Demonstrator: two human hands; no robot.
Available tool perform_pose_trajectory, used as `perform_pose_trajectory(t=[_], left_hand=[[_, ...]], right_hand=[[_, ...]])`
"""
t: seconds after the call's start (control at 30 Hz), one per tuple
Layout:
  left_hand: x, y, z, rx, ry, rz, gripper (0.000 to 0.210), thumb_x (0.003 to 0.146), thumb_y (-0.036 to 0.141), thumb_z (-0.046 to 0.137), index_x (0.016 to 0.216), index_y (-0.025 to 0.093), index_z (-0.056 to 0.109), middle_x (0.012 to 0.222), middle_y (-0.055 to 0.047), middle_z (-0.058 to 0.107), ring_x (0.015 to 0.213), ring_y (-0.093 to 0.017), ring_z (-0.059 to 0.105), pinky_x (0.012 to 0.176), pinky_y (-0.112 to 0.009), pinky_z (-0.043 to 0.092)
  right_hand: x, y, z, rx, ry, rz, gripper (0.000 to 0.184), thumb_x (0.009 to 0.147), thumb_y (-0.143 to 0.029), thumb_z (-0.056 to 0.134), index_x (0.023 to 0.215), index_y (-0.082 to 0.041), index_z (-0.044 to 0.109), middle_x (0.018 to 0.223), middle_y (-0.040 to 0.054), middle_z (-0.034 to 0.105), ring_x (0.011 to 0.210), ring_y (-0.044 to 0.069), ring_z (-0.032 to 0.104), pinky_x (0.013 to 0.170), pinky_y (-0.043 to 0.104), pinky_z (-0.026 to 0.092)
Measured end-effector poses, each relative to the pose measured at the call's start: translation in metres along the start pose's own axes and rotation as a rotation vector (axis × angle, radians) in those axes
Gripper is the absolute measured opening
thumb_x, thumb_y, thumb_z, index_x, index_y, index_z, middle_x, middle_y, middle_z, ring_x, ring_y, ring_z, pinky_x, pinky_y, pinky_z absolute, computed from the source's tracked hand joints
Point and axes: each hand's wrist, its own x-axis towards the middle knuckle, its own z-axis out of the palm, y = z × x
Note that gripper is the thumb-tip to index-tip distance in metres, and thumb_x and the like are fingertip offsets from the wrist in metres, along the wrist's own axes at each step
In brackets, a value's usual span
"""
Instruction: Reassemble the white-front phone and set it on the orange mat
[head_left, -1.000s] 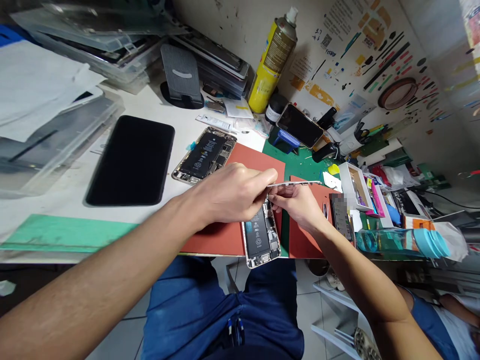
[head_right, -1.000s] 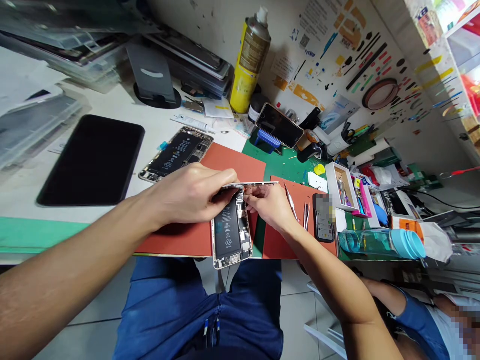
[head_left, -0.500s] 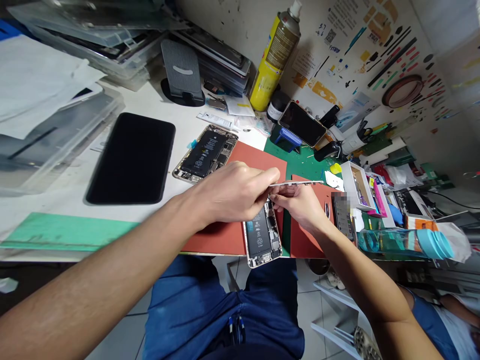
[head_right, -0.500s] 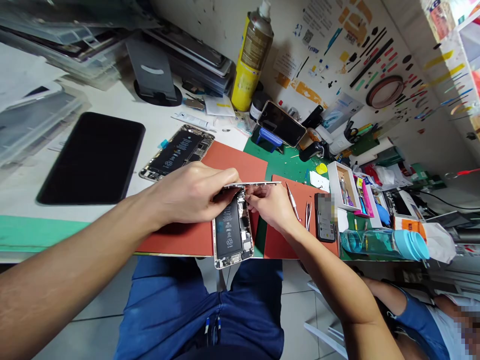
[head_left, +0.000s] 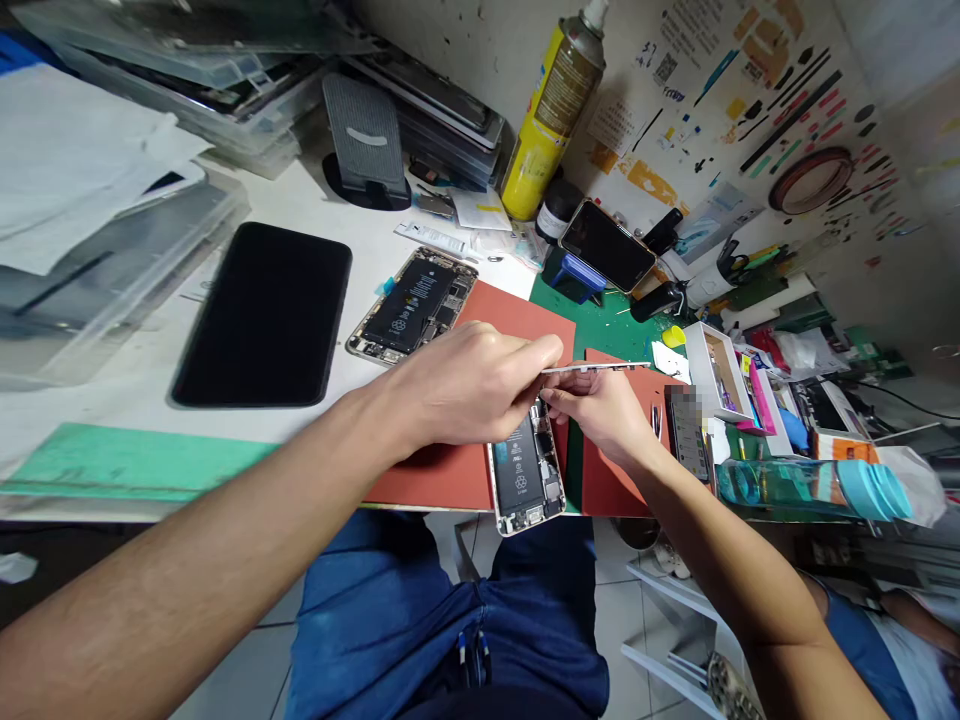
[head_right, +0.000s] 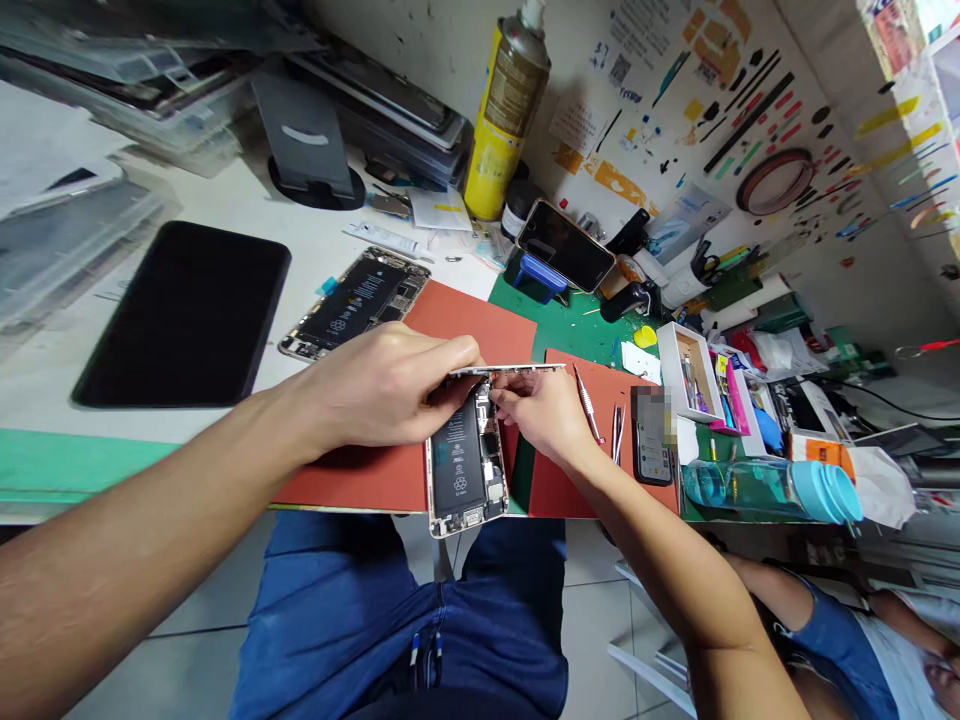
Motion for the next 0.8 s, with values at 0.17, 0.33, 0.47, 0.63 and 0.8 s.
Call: perform_pose_trajectory(t=[0.17, 0.33, 0.47, 0.63, 0.8], left_hand=[[0.0004, 0.0004, -0.0002, -0.008, -0.002, -0.003, 0.012, 0.092, 0.013, 0.047, 0.087, 0.022, 0.053, 0.061, 0.000, 0.057, 0.053, -0.022, 0.059, 0.051, -0.034, 0.036], [0.0003, 0.0005, -0.0005, -0.003, 0.022, -0.002, 0.012, 0.093, 0.014, 0.048, 0.087, 0.022, 0.055, 0.058, 0.001, 0.054, 0.051, -0.022, 0.057, 0.050, -0.034, 0.033], [0.0003, 0.0002, 0.0001, 0.001, 0.032, -0.011, 0.011, 0.094, 0.016, 0.049, 0.087, 0.022, 0.055, 0.058, 0.001, 0.054, 0.050, -0.022, 0.057, 0.050, -0.034, 0.033], [0.0000, -0.0002, 0.0005, -0.010, 0.025, -0.013, 0.012, 0.095, 0.017, 0.048, 0.087, 0.022, 0.055, 0.058, 0.001, 0.055, 0.051, -0.021, 0.057, 0.050, -0.034, 0.033], [0.0002, -0.0001, 0.0009, -0.003, 0.041, -0.008, 0.013, 0.094, 0.016, 0.049, 0.085, 0.023, 0.053, 0.057, 0.002, 0.053, 0.050, -0.021, 0.056, 0.050, -0.034, 0.033]], right_hand=[[-0.0003, -0.0028, 0.0004, -0.010, -0.003, -0.010, 0.013, 0.072, -0.030, 0.072, 0.070, -0.018, 0.066, 0.066, 0.0002, 0.066, 0.061, 0.015, 0.061, 0.062, 0.029, 0.050], [0.0012, -0.0028, 0.0013, 0.010, -0.014, -0.020, 0.011, 0.070, -0.029, 0.069, 0.070, -0.018, 0.065, 0.065, -0.0009, 0.064, 0.061, 0.014, 0.060, 0.062, 0.028, 0.050], [0.0020, -0.0019, 0.0006, 0.028, -0.017, -0.020, 0.011, 0.070, -0.028, 0.069, 0.070, -0.018, 0.066, 0.067, -0.0006, 0.064, 0.061, 0.013, 0.060, 0.062, 0.028, 0.050], [0.0025, -0.0013, -0.0003, 0.031, -0.034, -0.033, 0.013, 0.071, -0.030, 0.071, 0.069, -0.018, 0.065, 0.067, -0.0010, 0.063, 0.062, 0.013, 0.060, 0.062, 0.027, 0.050], [0.0025, 0.0003, 0.0001, 0.030, -0.051, -0.049, 0.013, 0.071, -0.030, 0.069, 0.067, -0.019, 0.062, 0.068, -0.0014, 0.063, 0.062, 0.013, 0.059, 0.064, 0.027, 0.050]])
